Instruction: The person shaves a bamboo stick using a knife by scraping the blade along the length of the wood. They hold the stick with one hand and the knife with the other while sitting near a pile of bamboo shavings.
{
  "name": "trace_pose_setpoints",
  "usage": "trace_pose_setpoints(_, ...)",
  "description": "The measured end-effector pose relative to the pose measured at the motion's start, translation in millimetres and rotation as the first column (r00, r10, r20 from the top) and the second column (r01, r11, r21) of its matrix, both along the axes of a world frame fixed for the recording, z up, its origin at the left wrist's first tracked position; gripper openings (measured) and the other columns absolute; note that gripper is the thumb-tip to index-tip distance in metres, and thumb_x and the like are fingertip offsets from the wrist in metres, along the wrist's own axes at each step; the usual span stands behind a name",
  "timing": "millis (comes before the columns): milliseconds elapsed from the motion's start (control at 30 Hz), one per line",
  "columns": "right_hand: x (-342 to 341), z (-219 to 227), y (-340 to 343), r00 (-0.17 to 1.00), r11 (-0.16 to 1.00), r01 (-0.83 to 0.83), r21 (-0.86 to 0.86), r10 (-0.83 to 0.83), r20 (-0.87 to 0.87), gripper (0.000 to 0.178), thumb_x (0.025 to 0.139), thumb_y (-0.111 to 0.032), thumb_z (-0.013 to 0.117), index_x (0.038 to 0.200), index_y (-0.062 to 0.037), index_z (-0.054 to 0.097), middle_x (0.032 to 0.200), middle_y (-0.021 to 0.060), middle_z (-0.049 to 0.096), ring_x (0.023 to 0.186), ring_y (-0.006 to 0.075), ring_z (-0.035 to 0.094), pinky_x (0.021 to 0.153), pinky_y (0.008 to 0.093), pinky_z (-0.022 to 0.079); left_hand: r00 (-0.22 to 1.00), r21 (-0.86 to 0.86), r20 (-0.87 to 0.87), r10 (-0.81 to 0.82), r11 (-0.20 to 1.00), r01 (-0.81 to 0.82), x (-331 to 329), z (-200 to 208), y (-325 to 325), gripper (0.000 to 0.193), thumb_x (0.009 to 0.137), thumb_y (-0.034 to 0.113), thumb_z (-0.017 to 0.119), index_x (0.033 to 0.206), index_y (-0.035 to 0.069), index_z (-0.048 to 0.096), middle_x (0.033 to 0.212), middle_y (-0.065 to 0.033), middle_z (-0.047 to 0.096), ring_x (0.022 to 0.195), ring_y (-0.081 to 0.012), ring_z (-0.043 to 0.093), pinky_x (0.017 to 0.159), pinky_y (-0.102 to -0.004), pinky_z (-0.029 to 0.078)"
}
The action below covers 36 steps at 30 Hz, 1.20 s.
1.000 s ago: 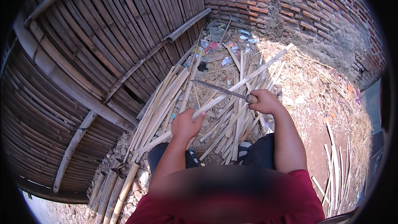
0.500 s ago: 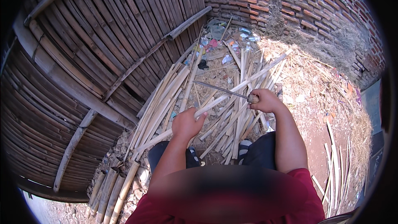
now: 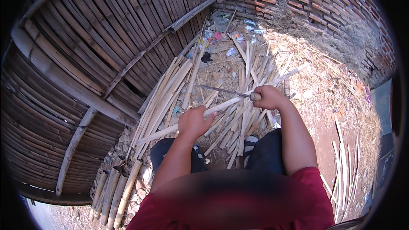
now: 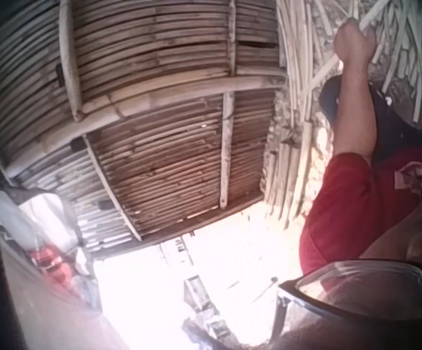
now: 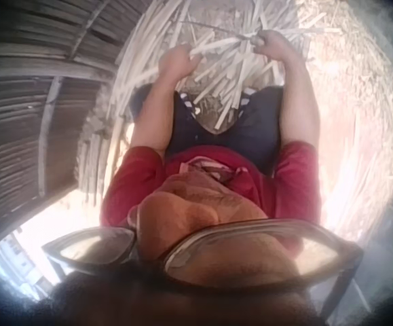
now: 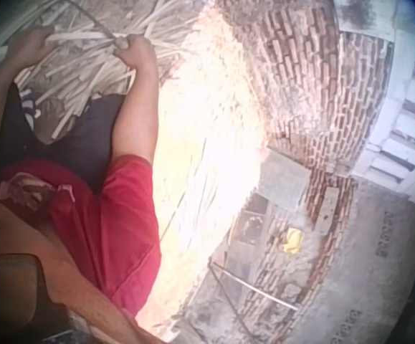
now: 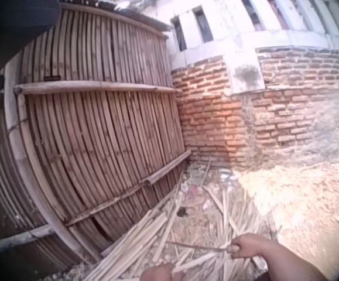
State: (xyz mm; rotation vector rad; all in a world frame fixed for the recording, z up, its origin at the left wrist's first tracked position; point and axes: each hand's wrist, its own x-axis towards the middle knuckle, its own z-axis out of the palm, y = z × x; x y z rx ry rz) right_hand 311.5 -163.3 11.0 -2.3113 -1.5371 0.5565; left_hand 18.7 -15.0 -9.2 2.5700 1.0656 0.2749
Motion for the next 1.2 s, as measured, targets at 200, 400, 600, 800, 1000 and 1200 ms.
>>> trace_pose_setpoints(200, 1, -1, -1, 1.000, 0.999, -0.007, 0.034, 0.007, 0.000, 0.047, 0.075, -0.033, 0.088, 0.104, 0.0000, 0.075, 0.097, 0.0234, 0.075, 0.097, 0.0420, 0.072, 0.087, 0.0470, 0.055, 1.000, -0.002, 0.008, -0.006, 1.000, 0.006, 0, 3, -1, 0.055, 0.093, 0.060, 0.067, 0.094, 0.006, 0.073, 0.082, -0.0169, 0.074, 0.086, -0.0408, 0.073, 0.077, -0.0521, 0.056)
trace_pose_setpoints(400, -5, 9, -1, 1.000, 1.000, 0.013, -0.012, -0.013, -0.002, 0.046, 0.075, -0.033, 0.088, 0.106, -0.0019, 0.075, 0.099, 0.0225, 0.075, 0.098, 0.0410, 0.072, 0.087, 0.0471, 0.055, 1.000, -0.011, 0.002, 0.012, 1.000, -0.012, 0, 3, -1, 0.053, 0.093, 0.060, 0.068, 0.095, 0.007, 0.073, 0.080, -0.0145, 0.074, 0.086, -0.0388, 0.074, 0.077, -0.0509, 0.057)
trace_pose_setpoints(600, -6, 9, -1, 0.999, 0.999, 0.029, 0.021, -0.029, 0.017, 0.042, 0.076, -0.032, 0.087, 0.105, -0.0033, 0.075, 0.097, 0.0212, 0.075, 0.097, 0.0400, 0.072, 0.086, 0.0469, 0.055, 1.000, -0.018, 0.021, 0.012, 1.000, -0.011, -1, 2, 0, 0.052, 0.093, 0.059, 0.068, 0.097, 0.007, 0.074, 0.080, -0.0133, 0.075, 0.085, -0.0375, 0.074, 0.077, -0.0500, 0.057)
trace_pose_setpoints(800, -6, 9, -1, 1.000, 1.000, 0.004, 0.009, -0.004, 0.018, 0.040, 0.076, -0.031, 0.086, 0.102, -0.0025, 0.074, 0.096, 0.0207, 0.075, 0.096, 0.0399, 0.072, 0.086, 0.0471, 0.055, 1.000, -0.016, 0.004, 0.013, 1.000, -0.013, 0, 5, -1, 0.052, 0.094, 0.059, 0.068, 0.097, 0.007, 0.074, 0.080, -0.0145, 0.074, 0.086, -0.0380, 0.074, 0.077, -0.0504, 0.057)
trace_pose_setpoints(1000, -8, 10, -1, 1.000, 1.000, 0.002, 0.011, -0.002, 0.023, 0.040, 0.076, -0.031, 0.086, 0.101, -0.0023, 0.074, 0.094, 0.0207, 0.074, 0.094, 0.0402, 0.072, 0.085, 0.0472, 0.055, 1.000, -0.029, -0.014, 0.016, 0.999, -0.016, -1, 5, 0, 0.053, 0.094, 0.060, 0.068, 0.097, 0.007, 0.074, 0.080, -0.0149, 0.074, 0.086, -0.0388, 0.074, 0.077, -0.0509, 0.057)
trace_pose_setpoints(1200, -6, 7, 0, 0.999, 1.000, -0.007, 0.010, 0.006, 0.032, 0.040, 0.076, -0.032, 0.087, 0.100, -0.0020, 0.074, 0.093, 0.0211, 0.074, 0.093, 0.0407, 0.071, 0.084, 0.0473, 0.055, 1.000, -0.008, -0.011, -0.001, 1.000, 0.001, -1, 1, 2, 0.056, 0.094, 0.061, 0.066, 0.096, 0.006, 0.073, 0.080, -0.0154, 0.074, 0.086, -0.0392, 0.074, 0.077, -0.0514, 0.057)
